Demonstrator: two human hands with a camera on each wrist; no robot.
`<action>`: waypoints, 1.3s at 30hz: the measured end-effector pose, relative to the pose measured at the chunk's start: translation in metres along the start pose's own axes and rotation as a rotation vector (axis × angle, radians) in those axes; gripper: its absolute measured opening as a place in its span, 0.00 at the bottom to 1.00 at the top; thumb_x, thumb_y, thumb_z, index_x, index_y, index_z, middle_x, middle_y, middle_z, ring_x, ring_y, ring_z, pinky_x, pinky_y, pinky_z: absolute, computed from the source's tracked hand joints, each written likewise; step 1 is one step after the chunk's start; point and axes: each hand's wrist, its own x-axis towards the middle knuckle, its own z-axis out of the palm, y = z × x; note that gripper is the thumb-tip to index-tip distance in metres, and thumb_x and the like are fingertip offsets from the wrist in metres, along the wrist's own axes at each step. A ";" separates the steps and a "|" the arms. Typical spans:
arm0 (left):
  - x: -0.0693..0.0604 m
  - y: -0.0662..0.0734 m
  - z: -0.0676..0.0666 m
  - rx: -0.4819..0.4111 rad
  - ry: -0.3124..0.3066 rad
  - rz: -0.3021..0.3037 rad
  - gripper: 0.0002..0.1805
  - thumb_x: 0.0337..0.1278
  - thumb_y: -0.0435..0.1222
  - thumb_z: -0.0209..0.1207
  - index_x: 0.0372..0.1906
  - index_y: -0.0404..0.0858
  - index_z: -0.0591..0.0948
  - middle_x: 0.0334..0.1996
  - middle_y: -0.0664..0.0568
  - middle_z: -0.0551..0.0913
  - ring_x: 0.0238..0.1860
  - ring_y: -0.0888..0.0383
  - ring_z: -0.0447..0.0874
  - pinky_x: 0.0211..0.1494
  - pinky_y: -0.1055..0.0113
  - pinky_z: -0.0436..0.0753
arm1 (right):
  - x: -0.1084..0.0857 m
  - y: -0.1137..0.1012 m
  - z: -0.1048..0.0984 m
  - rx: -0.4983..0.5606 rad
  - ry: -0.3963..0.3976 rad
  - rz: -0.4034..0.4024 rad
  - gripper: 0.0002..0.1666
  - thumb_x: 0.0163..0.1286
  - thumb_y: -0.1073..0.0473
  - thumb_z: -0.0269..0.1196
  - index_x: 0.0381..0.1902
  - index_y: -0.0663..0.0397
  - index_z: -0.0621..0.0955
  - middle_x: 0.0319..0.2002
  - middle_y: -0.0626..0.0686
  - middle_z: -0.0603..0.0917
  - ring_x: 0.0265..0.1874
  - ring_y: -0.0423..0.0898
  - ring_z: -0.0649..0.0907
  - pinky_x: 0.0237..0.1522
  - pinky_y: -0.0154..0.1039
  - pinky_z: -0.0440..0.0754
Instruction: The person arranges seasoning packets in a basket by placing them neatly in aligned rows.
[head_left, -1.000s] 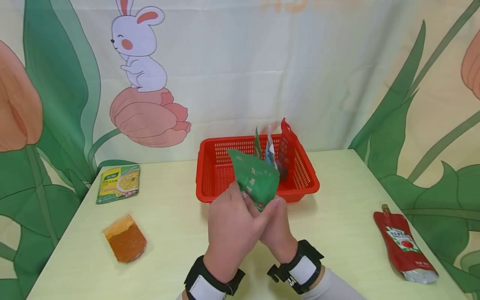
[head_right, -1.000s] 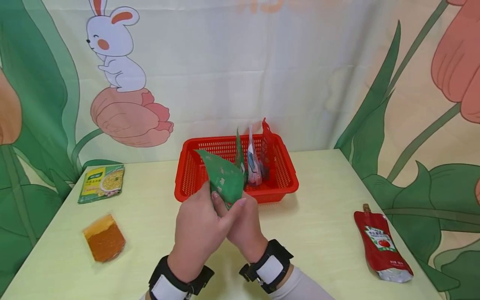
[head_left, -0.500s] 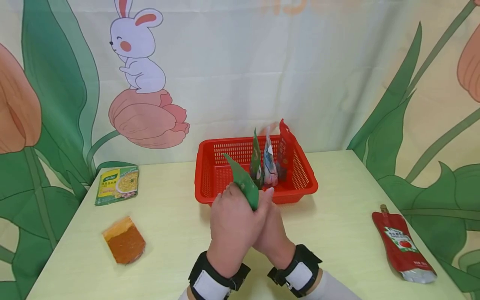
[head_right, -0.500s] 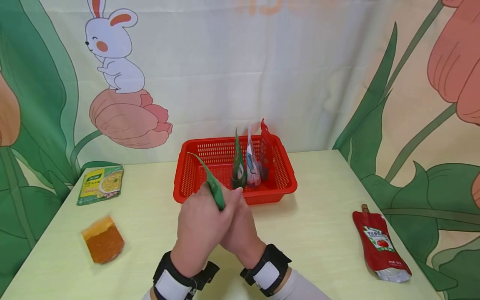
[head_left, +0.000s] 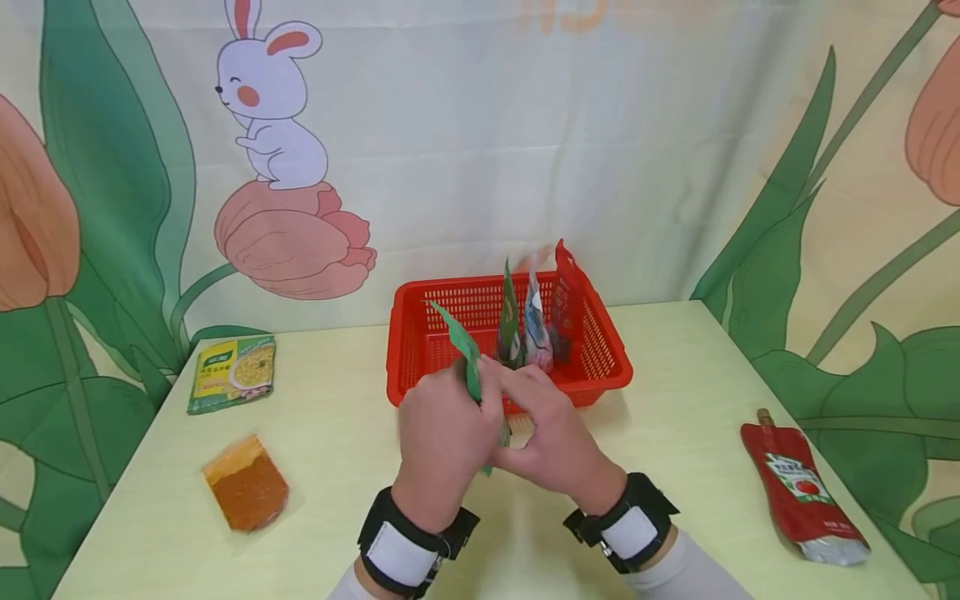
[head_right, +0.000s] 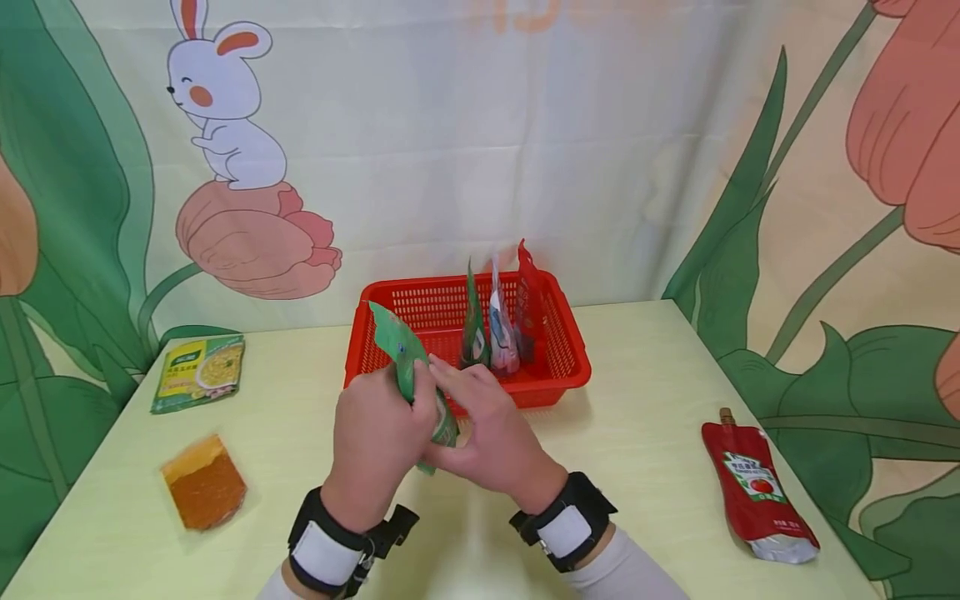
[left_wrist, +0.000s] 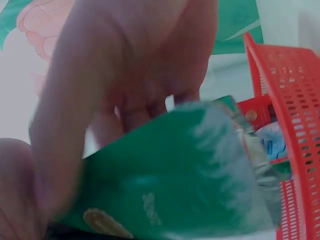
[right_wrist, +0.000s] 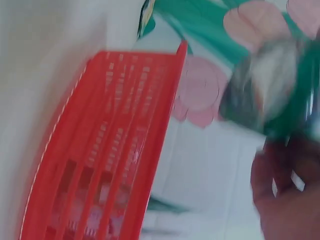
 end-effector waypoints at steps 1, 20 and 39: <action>0.002 -0.001 -0.001 0.012 -0.013 -0.002 0.23 0.68 0.43 0.60 0.16 0.42 0.70 0.09 0.54 0.67 0.08 0.61 0.61 0.14 0.72 0.64 | 0.000 0.003 -0.005 0.018 -0.020 0.002 0.49 0.58 0.53 0.79 0.75 0.44 0.71 0.67 0.47 0.81 0.54 0.44 0.79 0.52 0.42 0.86; 0.043 -0.013 -0.014 -0.076 -0.263 -0.164 0.22 0.67 0.40 0.53 0.15 0.41 0.68 0.09 0.50 0.69 0.11 0.57 0.76 0.16 0.72 0.75 | 0.014 0.105 -0.056 -0.398 -0.480 0.322 0.17 0.59 0.40 0.76 0.40 0.42 0.90 0.31 0.41 0.88 0.34 0.40 0.82 0.42 0.38 0.84; 0.118 -0.021 0.012 -0.021 -0.438 -0.278 0.21 0.72 0.43 0.47 0.21 0.40 0.71 0.12 0.51 0.69 0.16 0.52 0.77 0.18 0.68 0.68 | 0.009 0.132 -0.048 -0.532 -0.579 0.315 0.12 0.62 0.46 0.75 0.34 0.47 0.90 0.21 0.42 0.83 0.25 0.41 0.78 0.37 0.37 0.78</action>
